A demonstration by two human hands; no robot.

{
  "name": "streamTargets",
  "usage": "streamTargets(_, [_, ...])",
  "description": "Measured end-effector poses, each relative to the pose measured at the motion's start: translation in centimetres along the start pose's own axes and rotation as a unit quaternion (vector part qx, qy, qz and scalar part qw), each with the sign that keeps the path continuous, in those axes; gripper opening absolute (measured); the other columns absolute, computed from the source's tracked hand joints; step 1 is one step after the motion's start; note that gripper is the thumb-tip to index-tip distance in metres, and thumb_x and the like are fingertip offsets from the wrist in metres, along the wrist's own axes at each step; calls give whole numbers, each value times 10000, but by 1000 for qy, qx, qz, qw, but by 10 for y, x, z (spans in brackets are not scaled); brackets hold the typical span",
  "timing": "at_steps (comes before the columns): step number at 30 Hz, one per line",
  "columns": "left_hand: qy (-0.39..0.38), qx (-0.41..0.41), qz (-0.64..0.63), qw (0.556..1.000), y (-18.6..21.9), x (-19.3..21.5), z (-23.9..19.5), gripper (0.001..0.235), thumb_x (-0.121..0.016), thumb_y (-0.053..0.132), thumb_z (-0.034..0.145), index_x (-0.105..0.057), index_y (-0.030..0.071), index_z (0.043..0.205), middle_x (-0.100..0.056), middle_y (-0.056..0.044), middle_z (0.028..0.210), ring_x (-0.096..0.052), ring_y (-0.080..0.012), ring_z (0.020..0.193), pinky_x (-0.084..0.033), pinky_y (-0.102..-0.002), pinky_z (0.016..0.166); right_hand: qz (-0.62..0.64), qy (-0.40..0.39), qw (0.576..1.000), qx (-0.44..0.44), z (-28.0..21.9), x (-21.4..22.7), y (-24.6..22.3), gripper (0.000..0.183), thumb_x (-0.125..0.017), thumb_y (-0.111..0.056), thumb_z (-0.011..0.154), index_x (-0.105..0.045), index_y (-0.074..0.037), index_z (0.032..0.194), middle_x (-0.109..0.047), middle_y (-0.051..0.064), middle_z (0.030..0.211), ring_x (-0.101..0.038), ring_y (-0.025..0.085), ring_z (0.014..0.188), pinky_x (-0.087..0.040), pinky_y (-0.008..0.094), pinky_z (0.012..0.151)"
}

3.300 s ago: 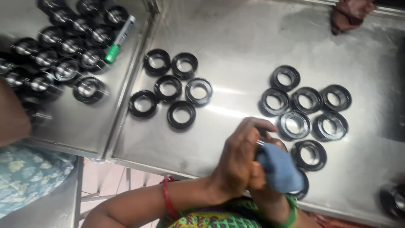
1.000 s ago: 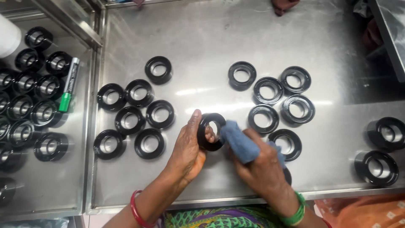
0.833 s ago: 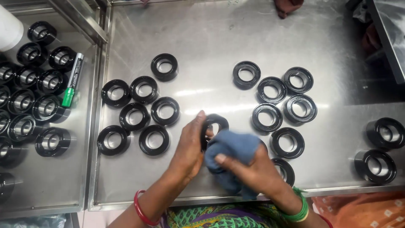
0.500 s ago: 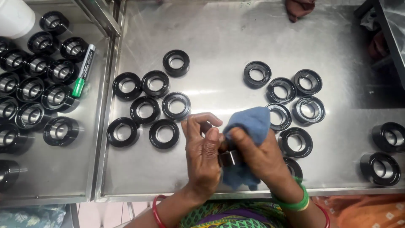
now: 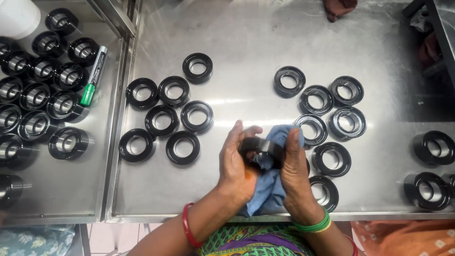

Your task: Cleaning metal components with a cloth and labeling them with a marker at an assembly station.

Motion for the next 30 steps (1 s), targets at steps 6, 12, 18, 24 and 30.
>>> streamTargets(6, [99,86,-76,988,-6,-25,-22,485,-465,533,999,-619,107,1174,-639,-102,1052,-616,-213,1037,-544,-353,919,-290,8,915,280,-14,7,-39,405,-695,-404,940,-671,-6,1010,-653,41,830,-621,147,707,-525,273,635])
streamTargets(12, [-44,137,65,987,-5,-23,4,606,-372,549,1008,-612,39,1230,-704,-188,1035,-720,-252,952,-636,-353,803,-418,-187,780,426,-17,16,-54,300,-871,-174,760,-724,-33,980,-714,139,1006,-745,221,773,-595,258,644])
streamTargets(18, [-142,14,385,912,19,-25,41,521,-439,466,1052,-675,70,1294,-681,-165,1044,-606,-189,782,-511,-274,634,-298,60,920,246,12,115,-59,331,-792,-29,781,-674,-14,1090,-715,64,933,-697,183,808,-570,269,765])
streamTargets(24, [-80,-232,859,450,49,-29,89,464,-682,297,925,-606,-10,1265,-551,-275,1290,-526,-378,1099,-474,-507,890,-65,185,936,291,13,167,-51,176,-736,48,983,-650,57,1136,-713,99,1050,-696,167,934,-570,265,953])
streamTargets(30, [-41,-445,822,354,31,-57,122,297,-588,143,1008,-595,-2,1268,-542,-244,1414,-509,-373,1359,-359,-544,1190,69,192,914,351,10,179,-44,214,-709,-1,982,-630,36,1178,-698,120,1013,-695,201,894,-600,314,956])
Point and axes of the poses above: each hand's wrist, its own z-axis towards the middle knuckle, its own x-axis out of the back of the hand, y = z × x, the point moved 6 cm from there along z, towards the middle knuckle
